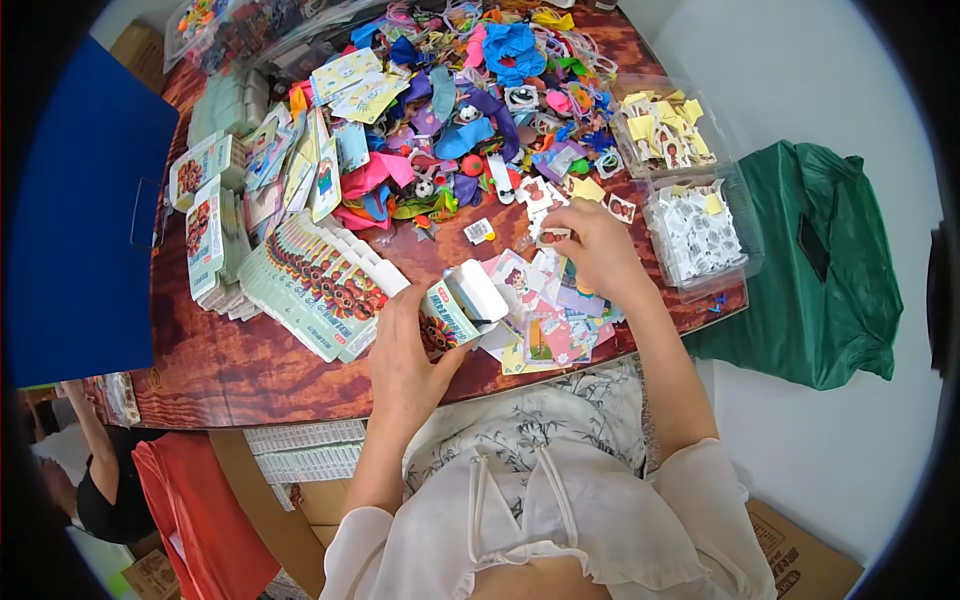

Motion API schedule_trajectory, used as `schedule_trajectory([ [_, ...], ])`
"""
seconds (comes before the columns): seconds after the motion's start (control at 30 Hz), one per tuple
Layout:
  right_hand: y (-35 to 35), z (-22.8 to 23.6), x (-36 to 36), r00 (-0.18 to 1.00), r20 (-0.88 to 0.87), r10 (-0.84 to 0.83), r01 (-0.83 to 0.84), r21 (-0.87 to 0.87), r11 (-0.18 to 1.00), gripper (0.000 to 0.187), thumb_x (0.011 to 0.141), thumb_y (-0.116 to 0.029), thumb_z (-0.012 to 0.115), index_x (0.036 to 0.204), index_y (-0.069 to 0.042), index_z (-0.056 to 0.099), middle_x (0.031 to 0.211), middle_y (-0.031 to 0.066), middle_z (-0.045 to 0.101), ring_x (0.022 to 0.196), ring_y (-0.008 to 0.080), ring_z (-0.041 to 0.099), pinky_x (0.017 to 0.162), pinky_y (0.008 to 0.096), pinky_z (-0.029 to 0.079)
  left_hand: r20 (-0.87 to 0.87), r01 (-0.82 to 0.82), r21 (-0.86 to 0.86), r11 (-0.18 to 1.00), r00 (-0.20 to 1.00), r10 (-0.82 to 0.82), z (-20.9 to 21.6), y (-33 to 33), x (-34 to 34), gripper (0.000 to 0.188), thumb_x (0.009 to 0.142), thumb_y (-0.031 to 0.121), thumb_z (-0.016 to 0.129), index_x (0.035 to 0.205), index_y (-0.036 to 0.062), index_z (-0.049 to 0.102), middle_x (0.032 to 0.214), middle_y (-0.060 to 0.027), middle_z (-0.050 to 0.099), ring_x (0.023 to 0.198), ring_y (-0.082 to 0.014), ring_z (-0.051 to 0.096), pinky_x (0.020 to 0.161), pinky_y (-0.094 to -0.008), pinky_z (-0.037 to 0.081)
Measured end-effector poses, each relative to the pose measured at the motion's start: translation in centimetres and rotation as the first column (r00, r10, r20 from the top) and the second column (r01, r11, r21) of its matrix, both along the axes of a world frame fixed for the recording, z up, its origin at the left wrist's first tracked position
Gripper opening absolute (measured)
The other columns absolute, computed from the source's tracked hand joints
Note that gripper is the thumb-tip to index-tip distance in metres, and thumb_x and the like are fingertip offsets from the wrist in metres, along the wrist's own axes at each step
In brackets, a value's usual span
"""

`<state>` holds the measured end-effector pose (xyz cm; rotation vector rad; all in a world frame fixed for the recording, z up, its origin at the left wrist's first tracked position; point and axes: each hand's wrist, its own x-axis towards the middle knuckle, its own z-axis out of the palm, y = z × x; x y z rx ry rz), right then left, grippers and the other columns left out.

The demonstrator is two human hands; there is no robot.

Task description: The person is packaging small colorful items into individual boxes and then placing them into a large shipping carton.

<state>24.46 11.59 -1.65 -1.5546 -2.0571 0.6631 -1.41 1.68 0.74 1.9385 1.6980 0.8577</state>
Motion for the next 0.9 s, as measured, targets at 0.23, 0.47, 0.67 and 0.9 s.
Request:
schedule_trajectory([
  [0.23,-0.4,-1.7,-0.1,0.998,0.054,-0.029,0.017,0.218,0.976,0.018,0.077,-0.002,0.07,0.095,-0.005,0.069,0.088,0.009,0.056,0.085,0.0261,0.059,0.074,0.036,0.047,0.005,-0.011,-0.018,1.0,1.0,0.011,0.2,0.0,0.1,0.07,0.067,0.012,0.086,0.126,0.002,0.051,0.111,-0.0161,0.059,0.102,-0.0335,0.059,0.087,-0.0413,0.049],
  [0.47,0.6,-1.2,0.7,0.804,-0.543,-0.242,0.166,-0.185,0.969,0.004,0.086,0.002,0.068,0.091,0.002,0.069,0.079,-0.0013,0.064,0.07,0.0044,0.056,0.062,0.0211,0.043,-0.003,-0.007,-0.036,0.999,1.0,0.007,0.5,0.0,0.0,0.071,0.066,0.01,0.086,0.127,0.0018,0.05,0.113,-0.0164,0.059,0.105,-0.0346,0.059,0.089,-0.0412,0.048],
  [0.67,1.1,-0.4,1.8,0.603,-0.697,-0.388,0.019,-0.473,0.881,0.011,0.084,-0.003,0.073,0.094,-0.002,0.067,0.075,-0.0012,0.064,0.061,0.0037,0.054,0.054,0.0199,0.039,0.0,-0.004,-0.046,0.999,1.0,0.004,0.5,-0.1,-0.1,0.072,0.066,0.009,0.086,0.128,0.0013,0.049,0.116,-0.0172,0.058,0.108,-0.0348,0.058,0.091,-0.0412,0.048],
  [0.9,0.5,-0.1,1.6,0.456,-0.757,-0.468,-0.122,-0.574,0.809,0.008,0.088,-0.006,0.07,0.093,-0.005,0.065,0.075,-0.0027,0.06,0.059,0.0037,0.051,0.053,0.018,0.037,-0.034,0.037,-0.048,0.998,0.999,-0.039,0.2,-0.2,-0.3,0.076,0.068,0.012,0.086,0.132,0.0019,0.046,0.122,-0.0175,0.055,0.108,-0.0351,0.057,0.088,-0.0425,0.05],
])
